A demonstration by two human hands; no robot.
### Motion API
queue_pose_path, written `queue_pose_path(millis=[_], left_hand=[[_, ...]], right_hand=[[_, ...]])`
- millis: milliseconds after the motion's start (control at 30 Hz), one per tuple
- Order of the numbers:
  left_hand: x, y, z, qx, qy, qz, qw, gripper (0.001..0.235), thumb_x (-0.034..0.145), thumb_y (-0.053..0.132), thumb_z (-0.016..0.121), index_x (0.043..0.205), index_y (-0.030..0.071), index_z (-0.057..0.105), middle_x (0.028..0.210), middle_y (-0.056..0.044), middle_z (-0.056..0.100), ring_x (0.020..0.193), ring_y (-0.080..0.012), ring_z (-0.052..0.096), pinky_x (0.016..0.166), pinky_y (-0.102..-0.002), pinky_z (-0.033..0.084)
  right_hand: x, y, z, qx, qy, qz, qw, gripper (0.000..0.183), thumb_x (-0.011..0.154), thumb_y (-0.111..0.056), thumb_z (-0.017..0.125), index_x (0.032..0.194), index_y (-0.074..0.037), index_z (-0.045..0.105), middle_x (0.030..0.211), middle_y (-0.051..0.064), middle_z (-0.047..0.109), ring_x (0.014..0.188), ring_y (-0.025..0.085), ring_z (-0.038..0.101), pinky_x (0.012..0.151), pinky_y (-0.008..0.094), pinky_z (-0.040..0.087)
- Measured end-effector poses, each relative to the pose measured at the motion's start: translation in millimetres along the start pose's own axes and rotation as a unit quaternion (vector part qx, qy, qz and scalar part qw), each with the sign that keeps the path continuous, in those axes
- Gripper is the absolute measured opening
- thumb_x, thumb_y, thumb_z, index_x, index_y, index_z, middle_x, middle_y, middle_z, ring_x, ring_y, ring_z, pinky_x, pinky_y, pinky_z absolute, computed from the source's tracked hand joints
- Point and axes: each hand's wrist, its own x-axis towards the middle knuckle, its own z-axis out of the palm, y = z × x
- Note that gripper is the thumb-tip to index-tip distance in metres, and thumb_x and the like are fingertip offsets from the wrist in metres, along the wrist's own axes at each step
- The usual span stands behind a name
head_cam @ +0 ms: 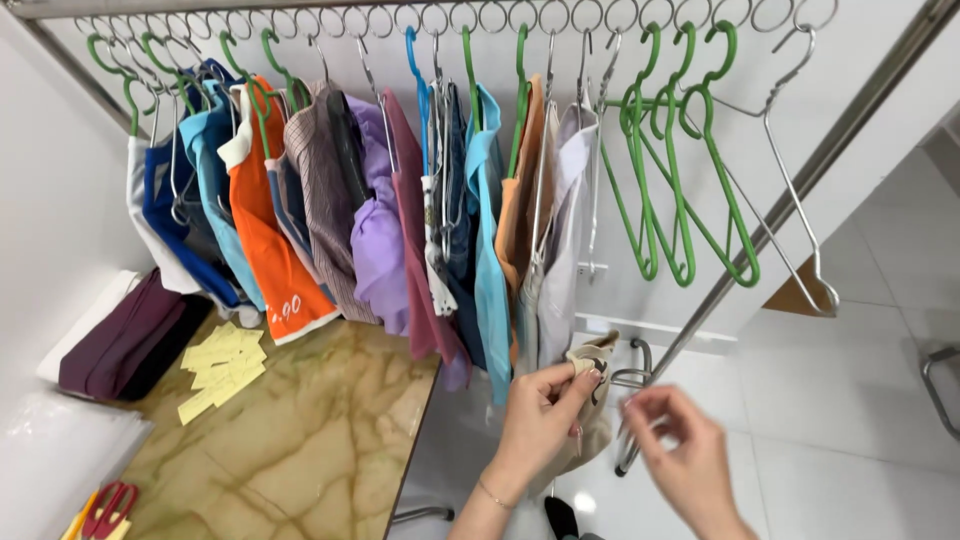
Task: The person takes a maroon shirt from a clothing rack, lays it on a table, and folds it neatly before placing it on a stack. They then take a beige long-sleeved shirt with a graphic print, fold it in the same manner, and place it on the stack.
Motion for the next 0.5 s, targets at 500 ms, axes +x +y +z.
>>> queue_pose_path(millis=[500], left_hand=[[-89,-13,56,0.004,0.036,-0.058,0.998,0.062,0.103,0.028,0.074,0.055,0.014,0.038,0.038,0.003,0.044,0.041,-0.0069,0.054,0.055,-0.022,0.041]], right_hand=[[-46,87,-83,-0.041,-0.094,0.057,0.993,0.005,0.09,-0.004,0.074,0.094,-0.008,0.074,0.081,0.003,0.074,0.075,0.012,0.068,0.074,0.025,0.056]])
